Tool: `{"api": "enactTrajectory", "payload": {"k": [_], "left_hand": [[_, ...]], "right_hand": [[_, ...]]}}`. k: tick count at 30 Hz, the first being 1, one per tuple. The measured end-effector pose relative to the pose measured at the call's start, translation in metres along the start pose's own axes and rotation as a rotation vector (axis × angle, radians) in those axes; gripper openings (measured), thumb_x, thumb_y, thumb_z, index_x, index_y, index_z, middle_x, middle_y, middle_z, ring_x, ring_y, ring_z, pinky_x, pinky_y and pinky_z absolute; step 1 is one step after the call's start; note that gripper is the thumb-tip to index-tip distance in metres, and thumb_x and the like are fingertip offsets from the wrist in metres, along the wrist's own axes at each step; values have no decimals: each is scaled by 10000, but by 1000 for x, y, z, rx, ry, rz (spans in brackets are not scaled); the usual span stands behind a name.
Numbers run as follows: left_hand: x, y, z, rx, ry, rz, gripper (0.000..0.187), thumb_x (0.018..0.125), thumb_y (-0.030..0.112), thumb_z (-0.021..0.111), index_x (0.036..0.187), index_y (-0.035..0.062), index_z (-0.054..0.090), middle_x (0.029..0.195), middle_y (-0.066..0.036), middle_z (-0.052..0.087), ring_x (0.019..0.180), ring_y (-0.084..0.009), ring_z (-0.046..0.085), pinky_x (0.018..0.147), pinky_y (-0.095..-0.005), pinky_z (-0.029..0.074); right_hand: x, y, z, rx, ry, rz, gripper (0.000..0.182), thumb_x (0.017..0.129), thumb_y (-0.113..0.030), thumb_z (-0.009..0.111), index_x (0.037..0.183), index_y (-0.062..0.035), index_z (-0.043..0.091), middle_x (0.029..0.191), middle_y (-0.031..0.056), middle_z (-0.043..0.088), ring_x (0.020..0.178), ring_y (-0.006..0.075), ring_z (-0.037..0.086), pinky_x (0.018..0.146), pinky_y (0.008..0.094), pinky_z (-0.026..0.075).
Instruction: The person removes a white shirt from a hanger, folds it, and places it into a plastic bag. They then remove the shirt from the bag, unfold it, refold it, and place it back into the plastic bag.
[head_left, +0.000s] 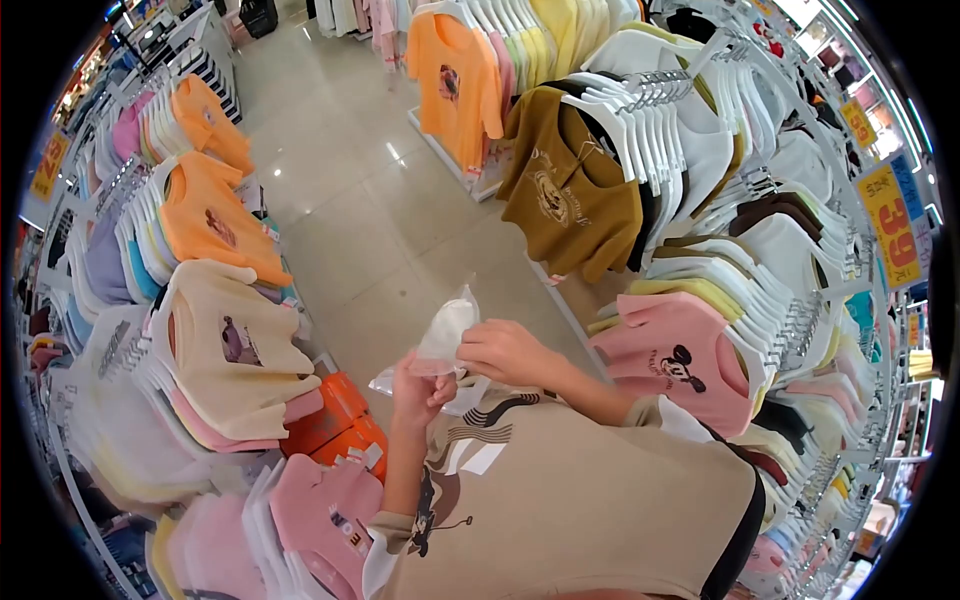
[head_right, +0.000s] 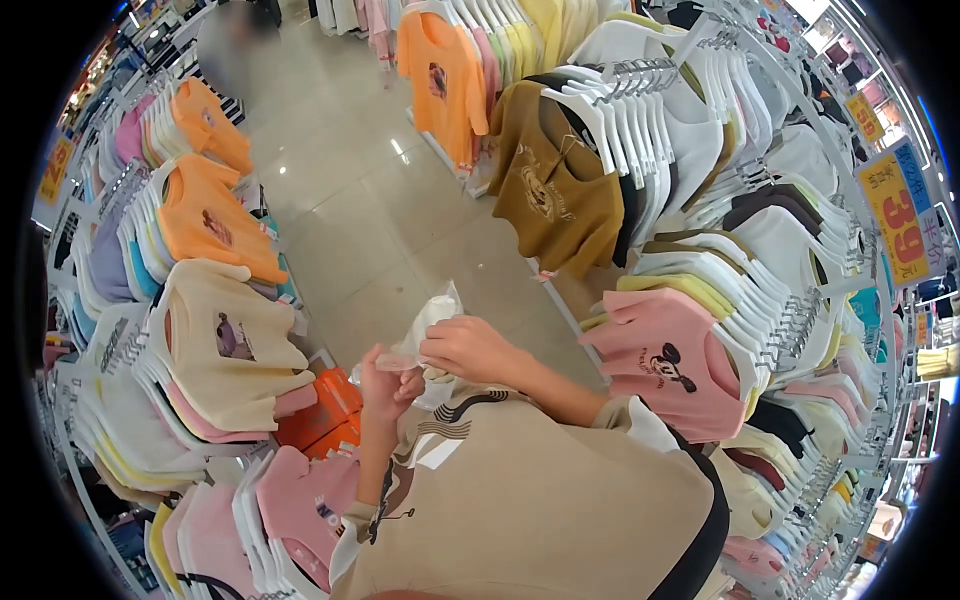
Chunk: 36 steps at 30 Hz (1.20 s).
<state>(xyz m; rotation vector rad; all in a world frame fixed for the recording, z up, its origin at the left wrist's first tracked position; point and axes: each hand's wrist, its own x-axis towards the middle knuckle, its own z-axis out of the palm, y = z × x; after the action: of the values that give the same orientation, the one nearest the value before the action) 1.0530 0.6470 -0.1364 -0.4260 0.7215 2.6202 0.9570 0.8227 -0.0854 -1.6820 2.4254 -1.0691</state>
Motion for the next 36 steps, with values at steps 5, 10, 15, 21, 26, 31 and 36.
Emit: {"api": "enactTrajectory", "payload": {"k": [5, 10, 15, 21, 26, 31, 36], "left_hand": [[19, 36, -37, -64, 10, -10, 569, 944, 486, 312, 568, 76, 432, 437, -22, 370, 358, -101, 301, 391, -220, 237], [52, 88, -55, 23, 83, -2, 542, 978, 429, 291, 580, 84, 418, 447, -19, 362, 374, -103, 277, 401, -230, 224], [87, 160, -40, 287, 153, 67, 539, 999, 438, 255, 600, 102, 392, 461, -5, 331, 403, -102, 261, 421, -232, 220], [134, 216, 2, 443, 110, 56, 536, 1008, 441, 217, 640, 90, 386, 507, -6, 325, 483, -102, 262, 488, -236, 211], [177, 239, 22, 541, 58, -32, 494, 1010, 419, 249, 661, 95, 379, 522, -1, 309, 500, -98, 259, 507, -238, 207], [223, 251, 29, 501, -42, -186, 423, 1005, 350, 320, 673, 97, 389, 521, 4, 321, 495, -100, 280, 514, -242, 239], [268, 263, 38, 490, -218, -347, 417, 996, 347, 318, 661, 109, 390, 497, 14, 315, 486, -98, 276, 508, -250, 235]], "right_hand": [[45, 30, 18, 45, -68, -39, 157, 791, -171, 619, 712, -63, 536, 706, 66, 520, 692, 254, 551, 615, 376, 453], [92, 78, 36, 118, 19, -48, 195, 802, -188, 615, 683, -58, 529, 687, 71, 522, 678, 263, 555, 608, 389, 454], [141, 122, 34, 167, 93, 36, 228, 826, -225, 606, 692, -56, 533, 681, 74, 525, 690, 276, 557, 615, 396, 453], [173, 168, 15, 221, 264, 135, 209, 833, -241, 603, 730, -65, 559, 699, 79, 541, 719, 275, 558, 634, 394, 451], [170, 195, 4, 216, 352, 251, 203, 829, -240, 612, 761, -55, 567, 712, 83, 546, 747, 269, 550, 671, 395, 446], [149, 200, 4, 74, 525, 537, 177, 790, -199, 642, 807, -57, 536, 793, 88, 556, 833, 290, 537, 731, 403, 441], [130, 188, 6, -40, 797, 971, 200, 760, -197, 643, 855, -71, 520, 806, 92, 553, 841, 305, 553, 701, 412, 450]]}}
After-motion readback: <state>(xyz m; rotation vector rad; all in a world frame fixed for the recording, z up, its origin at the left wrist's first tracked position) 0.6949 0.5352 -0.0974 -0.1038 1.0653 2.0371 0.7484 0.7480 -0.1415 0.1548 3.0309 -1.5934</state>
